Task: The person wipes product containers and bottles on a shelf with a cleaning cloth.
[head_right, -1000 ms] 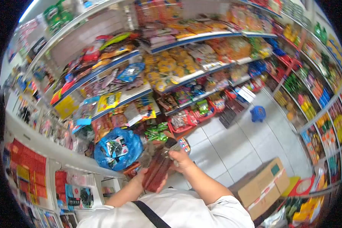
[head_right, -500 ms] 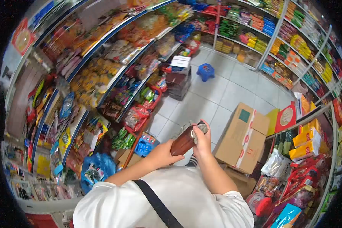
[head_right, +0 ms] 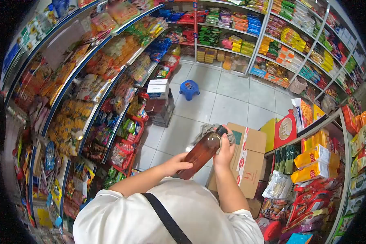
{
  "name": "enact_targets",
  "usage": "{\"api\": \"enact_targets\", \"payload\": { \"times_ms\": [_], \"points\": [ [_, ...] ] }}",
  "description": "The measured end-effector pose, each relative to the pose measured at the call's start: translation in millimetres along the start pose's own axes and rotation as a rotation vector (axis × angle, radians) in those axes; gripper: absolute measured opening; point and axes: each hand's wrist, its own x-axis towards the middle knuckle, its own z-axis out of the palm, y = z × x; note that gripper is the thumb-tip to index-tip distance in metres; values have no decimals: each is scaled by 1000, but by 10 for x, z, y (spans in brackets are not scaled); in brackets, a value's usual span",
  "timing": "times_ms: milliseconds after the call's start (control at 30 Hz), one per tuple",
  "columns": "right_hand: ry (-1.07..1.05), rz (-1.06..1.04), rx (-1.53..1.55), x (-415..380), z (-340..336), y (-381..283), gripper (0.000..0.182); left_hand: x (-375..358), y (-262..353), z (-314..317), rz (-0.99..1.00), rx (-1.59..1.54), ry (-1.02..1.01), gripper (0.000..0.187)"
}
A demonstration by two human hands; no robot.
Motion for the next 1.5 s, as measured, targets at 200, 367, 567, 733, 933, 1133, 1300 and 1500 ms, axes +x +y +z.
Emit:
{"api": "enact_targets", "payload": {
  "times_ms": [200, 367, 567, 733, 933, 1133, 1300, 1500],
  "points": [
    [-131, -313, -372, 428, 466, 461, 49, 395, 412, -535, 405, 241, 235, 62],
    [-542, -703, -771, 997, 910, 1165, 79, 908, 1019, -1325, 891, -4, 188, 73],
    [-738, -944, -726, 1881, 1720, 1292, 80, 1211, 1343, -2474, 723, 1139, 140, 80],
    [-532, 62, -8, 2211, 1886, 1612, 74, 1303, 2114, -2493, 1118, 816, 393, 74],
    [-327, 376, -21, 2938, 1768, 1782, 38, 1799, 2081, -2901, 1003, 1148, 682, 67],
    [-280, 306, -284, 3726, 1826, 2002, 11, 2300, 2388, -3239, 960, 868, 519, 69],
    [-488, 3, -490, 4485, 1789, 2014, 18, 2904, 2711, -3434, 763, 637, 658, 71],
    [-910, -449, -532, 5406, 1659, 1765, 67, 3865, 2907, -3696, 835, -40, 712, 43]
  ]
}}
